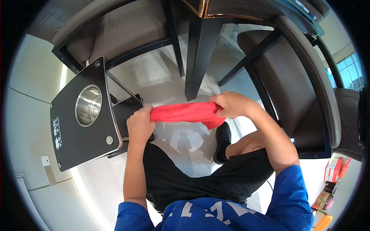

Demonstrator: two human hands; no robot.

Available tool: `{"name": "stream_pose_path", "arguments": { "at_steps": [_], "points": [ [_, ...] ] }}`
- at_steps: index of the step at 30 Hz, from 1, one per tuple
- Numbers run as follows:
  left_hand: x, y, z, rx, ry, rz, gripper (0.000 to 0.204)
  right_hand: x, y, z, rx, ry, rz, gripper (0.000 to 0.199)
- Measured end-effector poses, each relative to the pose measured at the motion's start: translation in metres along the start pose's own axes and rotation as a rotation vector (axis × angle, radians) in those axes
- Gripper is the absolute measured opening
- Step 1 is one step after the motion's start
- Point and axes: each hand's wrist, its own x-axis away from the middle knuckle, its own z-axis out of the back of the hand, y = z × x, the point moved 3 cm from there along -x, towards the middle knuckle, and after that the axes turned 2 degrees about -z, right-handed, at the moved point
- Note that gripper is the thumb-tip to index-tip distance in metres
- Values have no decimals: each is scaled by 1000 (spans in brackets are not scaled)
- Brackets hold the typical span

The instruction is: Cleaning a side table and the legs of a chair using a red cloth.

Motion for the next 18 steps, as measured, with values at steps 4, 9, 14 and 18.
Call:
{"name": "stream_pose_path", "arguments": {
  "at_steps": [4, 9, 14, 18],
  "points": [
    [8, -14, -27, 571, -457, -83, 38, -18, -9, -22, 347, 408, -10, 28],
    [25, -16, -30, 965, -813, 12, 37, -16, -11, -36, 266, 136, -44, 48],
    [39, -14, -16, 1610, -556, 685, 50, -5, -9, -43, 191, 78, 5, 60],
    [36, -28, -30, 1678, -460, 695, 53, -13, -10, -37, -10, -12, -16, 63]
  ]
}}
